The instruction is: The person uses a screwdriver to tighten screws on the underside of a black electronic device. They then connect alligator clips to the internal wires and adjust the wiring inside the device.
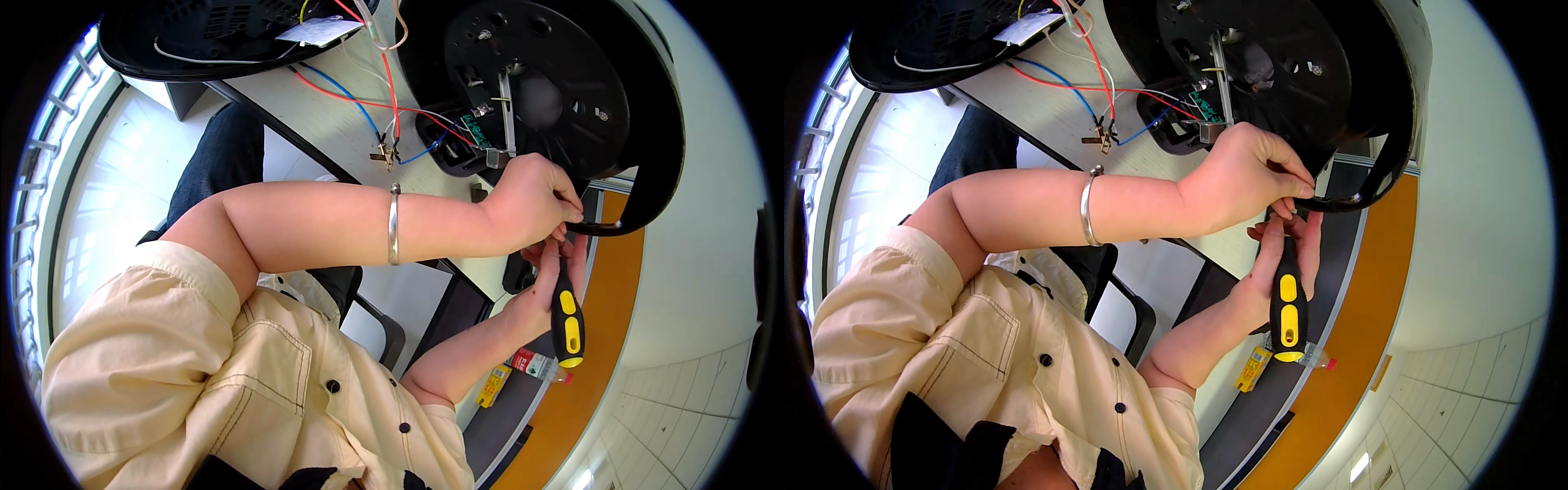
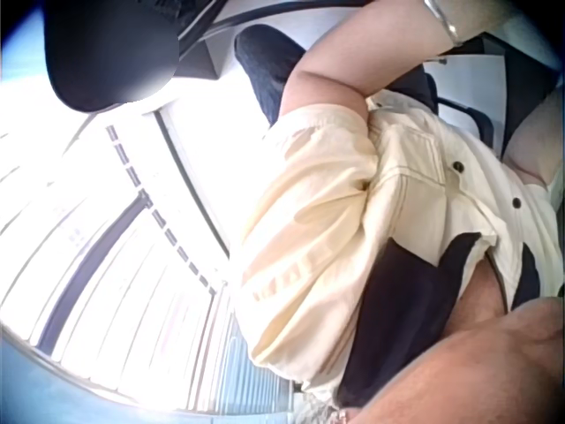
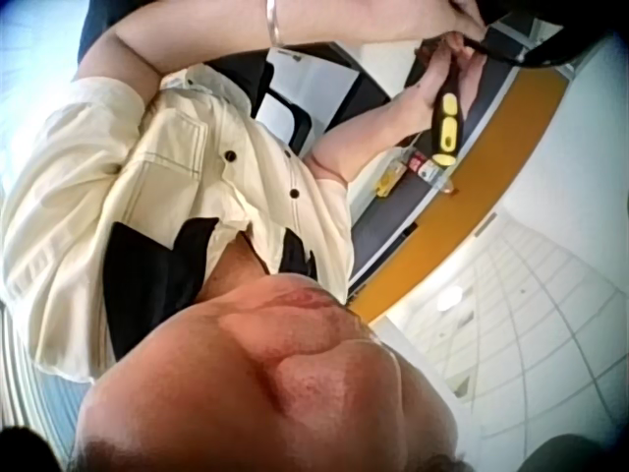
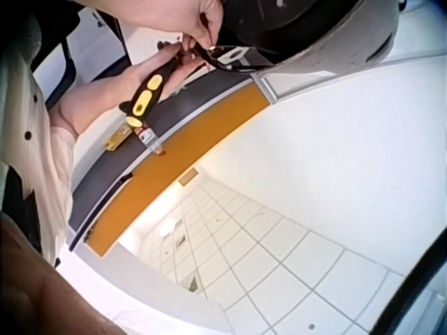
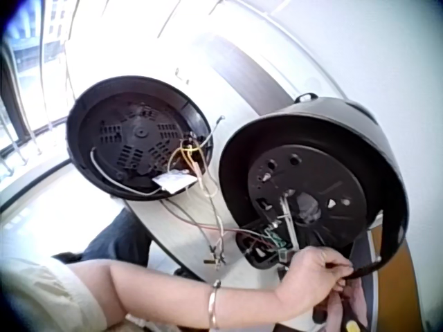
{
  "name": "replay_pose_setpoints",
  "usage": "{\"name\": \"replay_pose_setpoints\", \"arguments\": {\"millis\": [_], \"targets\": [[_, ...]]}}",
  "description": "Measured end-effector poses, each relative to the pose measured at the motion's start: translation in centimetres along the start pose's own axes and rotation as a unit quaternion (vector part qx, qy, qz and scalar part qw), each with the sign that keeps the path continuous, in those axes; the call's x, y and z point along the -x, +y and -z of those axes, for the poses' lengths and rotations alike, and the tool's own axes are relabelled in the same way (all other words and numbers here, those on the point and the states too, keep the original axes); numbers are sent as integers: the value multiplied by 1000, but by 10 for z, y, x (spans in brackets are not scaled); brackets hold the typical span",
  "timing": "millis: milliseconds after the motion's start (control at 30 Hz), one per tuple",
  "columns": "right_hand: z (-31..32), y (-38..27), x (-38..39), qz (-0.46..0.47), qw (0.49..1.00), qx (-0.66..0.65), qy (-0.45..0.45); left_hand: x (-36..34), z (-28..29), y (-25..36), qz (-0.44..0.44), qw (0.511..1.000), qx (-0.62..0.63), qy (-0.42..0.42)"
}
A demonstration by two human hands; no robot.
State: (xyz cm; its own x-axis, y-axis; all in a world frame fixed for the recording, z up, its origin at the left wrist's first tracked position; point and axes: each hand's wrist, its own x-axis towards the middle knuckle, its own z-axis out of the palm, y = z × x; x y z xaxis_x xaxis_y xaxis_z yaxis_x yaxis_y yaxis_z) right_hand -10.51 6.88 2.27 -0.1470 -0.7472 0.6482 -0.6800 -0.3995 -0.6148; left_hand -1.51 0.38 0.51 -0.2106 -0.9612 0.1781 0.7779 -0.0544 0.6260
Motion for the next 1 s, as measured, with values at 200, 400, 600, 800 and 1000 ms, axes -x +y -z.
{"name": "replay_pose_setpoints", "arguments": {"millis": [200,400,600,800,1000], "targets": [[3,3,9,-7,1000,17,6,17,31,-11,-235,928,-287,-35],[7,24,19,20,994,103,-32,42,74,-18,-252,752,-578,-192],[6,69,26,157,955,247,-45,47,88,-19,-242,637,-693,-233],[2,93,28,133,941,292,-111,50,92,-23,-291,611,-701,-224],[1,100,20,125,919,318,-197,52,94,-23,-295,595,-710,-233]]}}
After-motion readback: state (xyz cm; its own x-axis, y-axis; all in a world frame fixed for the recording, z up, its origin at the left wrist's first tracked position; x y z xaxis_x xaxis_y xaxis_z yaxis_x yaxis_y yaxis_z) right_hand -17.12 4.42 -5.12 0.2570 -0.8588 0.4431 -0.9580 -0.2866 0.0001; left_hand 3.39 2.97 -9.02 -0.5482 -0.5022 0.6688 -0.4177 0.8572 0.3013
